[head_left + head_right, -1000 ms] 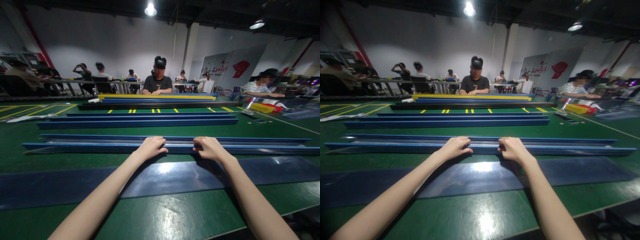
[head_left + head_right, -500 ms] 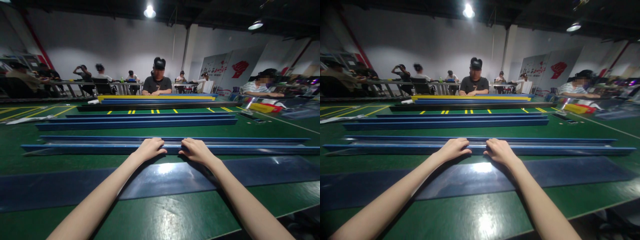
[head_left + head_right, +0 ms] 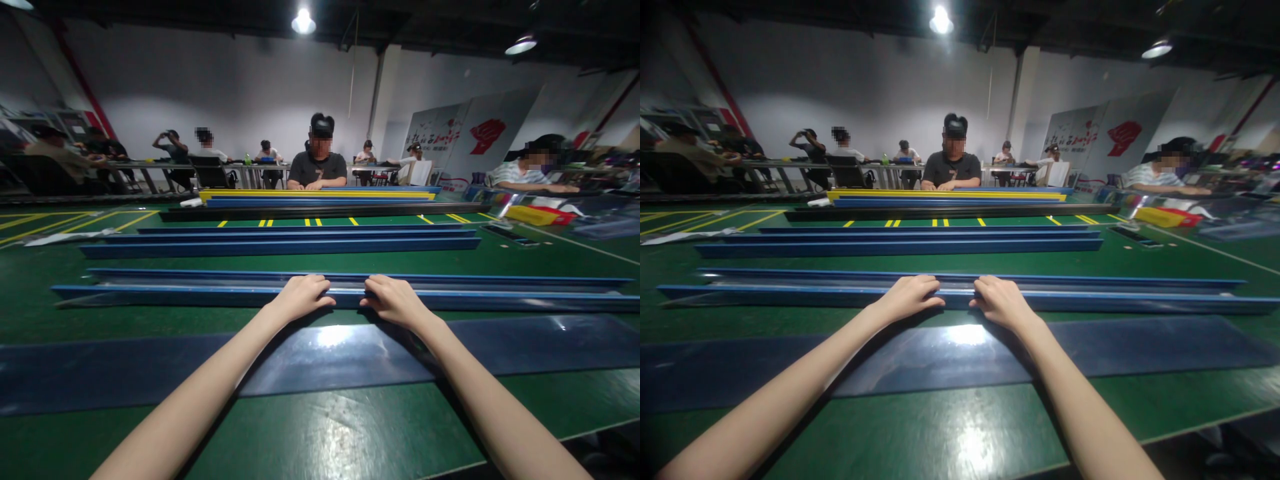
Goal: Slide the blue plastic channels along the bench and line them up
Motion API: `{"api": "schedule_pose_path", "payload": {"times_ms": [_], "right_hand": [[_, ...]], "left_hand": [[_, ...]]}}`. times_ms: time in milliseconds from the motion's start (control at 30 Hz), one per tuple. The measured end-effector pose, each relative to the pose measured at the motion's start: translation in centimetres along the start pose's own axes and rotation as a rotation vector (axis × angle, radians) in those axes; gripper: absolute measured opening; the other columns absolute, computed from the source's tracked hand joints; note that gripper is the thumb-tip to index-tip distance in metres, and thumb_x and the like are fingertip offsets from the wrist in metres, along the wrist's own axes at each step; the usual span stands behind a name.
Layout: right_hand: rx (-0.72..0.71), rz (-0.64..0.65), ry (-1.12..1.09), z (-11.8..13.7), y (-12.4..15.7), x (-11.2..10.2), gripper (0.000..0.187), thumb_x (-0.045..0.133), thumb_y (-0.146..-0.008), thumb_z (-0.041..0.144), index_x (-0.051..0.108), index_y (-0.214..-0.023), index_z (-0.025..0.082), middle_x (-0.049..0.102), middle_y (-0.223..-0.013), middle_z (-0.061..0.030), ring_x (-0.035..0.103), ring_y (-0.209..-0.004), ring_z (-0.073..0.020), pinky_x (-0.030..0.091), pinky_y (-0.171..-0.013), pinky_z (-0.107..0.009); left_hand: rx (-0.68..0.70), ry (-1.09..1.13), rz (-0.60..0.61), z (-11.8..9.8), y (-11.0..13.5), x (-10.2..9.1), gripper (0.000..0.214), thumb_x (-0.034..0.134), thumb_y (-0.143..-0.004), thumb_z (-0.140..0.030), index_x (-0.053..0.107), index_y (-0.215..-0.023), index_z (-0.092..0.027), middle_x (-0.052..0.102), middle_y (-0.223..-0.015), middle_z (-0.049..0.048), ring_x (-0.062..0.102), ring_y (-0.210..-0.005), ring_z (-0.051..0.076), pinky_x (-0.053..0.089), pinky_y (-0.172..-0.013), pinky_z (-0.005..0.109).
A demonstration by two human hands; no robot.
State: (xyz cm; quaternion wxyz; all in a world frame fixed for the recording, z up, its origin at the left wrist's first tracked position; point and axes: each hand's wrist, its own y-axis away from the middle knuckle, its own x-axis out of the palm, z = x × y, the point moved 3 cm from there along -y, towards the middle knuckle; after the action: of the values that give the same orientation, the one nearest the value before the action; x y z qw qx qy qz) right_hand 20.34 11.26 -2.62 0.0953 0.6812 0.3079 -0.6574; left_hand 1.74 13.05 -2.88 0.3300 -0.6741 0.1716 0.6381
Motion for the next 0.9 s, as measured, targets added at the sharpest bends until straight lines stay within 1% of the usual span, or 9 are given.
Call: {"api": "schedule_pose_path", "payload": {"times_ms": [167,333,500,667,900], "right_hand": [[-0.008,-0.002,0.007,-0.1,-0.1,-0.1,0.016,0.049,-0.082,0.032,0.052,-0.077,0.017,0.059,-0.081,-0.0043,0.052,-0.074,-0.0147,0.025,-0.055,-0.024],[0.010,0.029,0.010,-0.2,-0.1,-0.4,0.018,0.049,-0.081,0.034,0.053,-0.075,0.018,0.060,-0.079,-0.0034,0.053,-0.071,-0.0144,0.022,-0.053,-0.025],[0.078,0.066,0.006,-1.1,0.3,-0.6,0.016,0.051,-0.078,0.034,0.054,-0.073,0.019,0.061,-0.077,-0.0024,0.054,-0.067,-0.0142,0.020,-0.051,-0.025],[0.101,0.064,0.021,-2.2,0.9,-0.5,0.016,0.051,-0.077,0.034,0.054,-0.071,0.019,0.062,-0.076,-0.0023,0.055,-0.067,-0.0152,0.019,-0.050,-0.025],[0.101,0.064,0.025,-2.2,1.0,-0.6,0.016,0.050,-0.077,0.034,0.053,-0.071,0.020,0.062,-0.077,-0.0023,0.055,-0.068,-0.0157,0.019,-0.050,-0.025]], "left_hand": [[0.004,-0.015,-0.001,0.0,0.0,0.1,0.027,0.047,-0.081,-0.045,0.054,-0.080,-0.018,0.059,-0.084,0.0019,0.056,-0.079,0.016,0.037,-0.062,0.023],[0.007,0.000,-0.011,0.0,0.0,-0.1,0.026,0.049,-0.080,-0.045,0.053,-0.080,-0.019,0.058,-0.082,0.0019,0.055,-0.077,0.016,0.037,-0.061,0.024],[0.015,0.033,-0.030,-0.2,0.0,-0.2,0.024,0.053,-0.078,-0.043,0.050,-0.082,-0.020,0.058,-0.082,0.0007,0.055,-0.076,0.016,0.035,-0.059,0.023],[0.010,0.040,-0.058,-0.1,0.0,-0.1,0.024,0.054,-0.078,-0.042,0.048,-0.082,-0.020,0.058,-0.083,0.0001,0.055,-0.076,0.015,0.035,-0.059,0.023],[-0.019,0.024,-0.046,-0.2,-0.1,-0.1,0.025,0.052,-0.079,-0.043,0.048,-0.079,-0.019,0.060,-0.080,0.0002,0.056,-0.073,0.016,0.033,-0.056,0.023]]}}
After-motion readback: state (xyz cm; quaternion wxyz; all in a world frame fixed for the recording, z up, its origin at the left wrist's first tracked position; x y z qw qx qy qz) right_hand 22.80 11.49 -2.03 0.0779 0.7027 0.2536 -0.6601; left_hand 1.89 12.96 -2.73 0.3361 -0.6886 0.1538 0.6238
